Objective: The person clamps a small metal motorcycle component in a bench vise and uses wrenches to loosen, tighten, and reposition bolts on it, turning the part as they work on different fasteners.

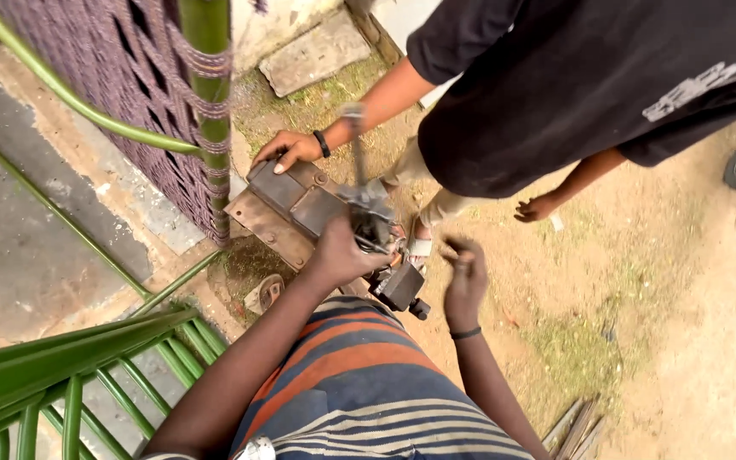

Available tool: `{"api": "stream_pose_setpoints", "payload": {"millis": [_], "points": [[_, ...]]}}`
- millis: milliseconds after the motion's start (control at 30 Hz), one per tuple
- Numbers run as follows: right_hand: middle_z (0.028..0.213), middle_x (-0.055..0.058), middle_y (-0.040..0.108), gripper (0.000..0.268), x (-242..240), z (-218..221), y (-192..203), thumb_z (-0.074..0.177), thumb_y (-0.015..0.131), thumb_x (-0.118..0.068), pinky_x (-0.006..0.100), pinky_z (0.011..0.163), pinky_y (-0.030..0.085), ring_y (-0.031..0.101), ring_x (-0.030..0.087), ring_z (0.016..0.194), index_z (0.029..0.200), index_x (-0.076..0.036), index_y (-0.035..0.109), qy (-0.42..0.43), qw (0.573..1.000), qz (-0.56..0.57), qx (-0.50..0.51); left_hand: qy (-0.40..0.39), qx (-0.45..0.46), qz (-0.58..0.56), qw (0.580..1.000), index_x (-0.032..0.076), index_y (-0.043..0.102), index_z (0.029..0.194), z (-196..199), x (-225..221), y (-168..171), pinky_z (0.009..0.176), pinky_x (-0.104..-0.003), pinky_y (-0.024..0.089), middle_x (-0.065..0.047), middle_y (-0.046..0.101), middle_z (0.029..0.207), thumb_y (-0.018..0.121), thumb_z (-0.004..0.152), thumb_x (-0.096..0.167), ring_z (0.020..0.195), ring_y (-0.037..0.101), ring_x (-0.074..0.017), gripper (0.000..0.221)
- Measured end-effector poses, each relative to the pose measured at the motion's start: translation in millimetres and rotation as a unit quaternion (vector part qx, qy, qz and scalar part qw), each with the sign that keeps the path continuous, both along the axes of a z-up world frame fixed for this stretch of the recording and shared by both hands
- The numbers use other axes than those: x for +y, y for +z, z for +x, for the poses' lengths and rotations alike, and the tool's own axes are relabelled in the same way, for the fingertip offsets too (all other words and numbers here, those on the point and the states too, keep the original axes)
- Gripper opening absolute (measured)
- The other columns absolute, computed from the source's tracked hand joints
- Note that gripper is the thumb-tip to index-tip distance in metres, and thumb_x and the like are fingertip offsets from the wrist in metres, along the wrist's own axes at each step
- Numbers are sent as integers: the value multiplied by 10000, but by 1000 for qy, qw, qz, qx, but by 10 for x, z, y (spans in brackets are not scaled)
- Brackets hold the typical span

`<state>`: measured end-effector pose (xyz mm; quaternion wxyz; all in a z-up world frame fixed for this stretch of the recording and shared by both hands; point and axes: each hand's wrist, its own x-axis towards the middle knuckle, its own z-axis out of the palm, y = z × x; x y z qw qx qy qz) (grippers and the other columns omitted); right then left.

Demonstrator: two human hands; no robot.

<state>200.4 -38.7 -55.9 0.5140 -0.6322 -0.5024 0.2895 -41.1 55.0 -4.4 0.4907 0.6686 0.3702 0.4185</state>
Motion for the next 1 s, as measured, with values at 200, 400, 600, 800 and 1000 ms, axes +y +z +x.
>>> {"api": "stream_pose_setpoints", "payload": {"millis": [200, 400, 600, 800, 1000], "points": [[1104, 188, 612, 674, -1090, 820, -2576, 1037, 394, -664, 550, 1069, 547, 662, 426, 1136, 1277, -40, 486, -154, 720, -412, 536, -45, -5, -82, 996, 44, 740, 1063, -42, -25, 104, 806, -324, 626, -72, 808, 956, 883, 730, 142, 862, 792, -177, 375], [1205, 328, 655, 984, -213, 773, -2295, 983, 480, -762, 501, 1086, 461, 607, 430, 1160, 1301, 169, 476, -204, 591, -278, 729, -22, -14, -40, 999, 14, 686, 1111, -49, -38, 100, 834, -315, 619, -81, 788, 980, 912, 686, 148, 893, 776, -165, 499], [1056, 153, 662, 738, -63, 517, -425, 999, 337, -696, 459, 957, 481, 614, 285, 1057, 1024, -22, 636, -157, 788, -93, 588, -12, 49, 7, 999, 3, 648, 1192, -42, 44, 117, 805, -320, 607, -89, 726, 954, 954, 622, 170, 855, 728, -164, 668], [1005, 103, 742, 389, -1362, 120, 42, 1029, 586, -333, 342, 745, 450, 553, 172, 810, 911, 18, 703, 8, 962, -179, 204, -28, 67, -27, 997, 13, 663, 1201, -56, -4, 172, 786, -299, 598, -81, 725, 924, 928, 644, 128, 819, 716, -143, 627], [797, 79, 737, 229, -1589, -489, -233, 904, 750, -220, 316, 670, 534, 624, 117, 715, 959, -4, 801, 168, 902, -370, 144, -61, 3, -97, 993, 7, 641, 1198, -59, -103, -37, 834, -279, 615, -76, 746, 1000, 893, 697, 113, 891, 737, -130, 571]]}}
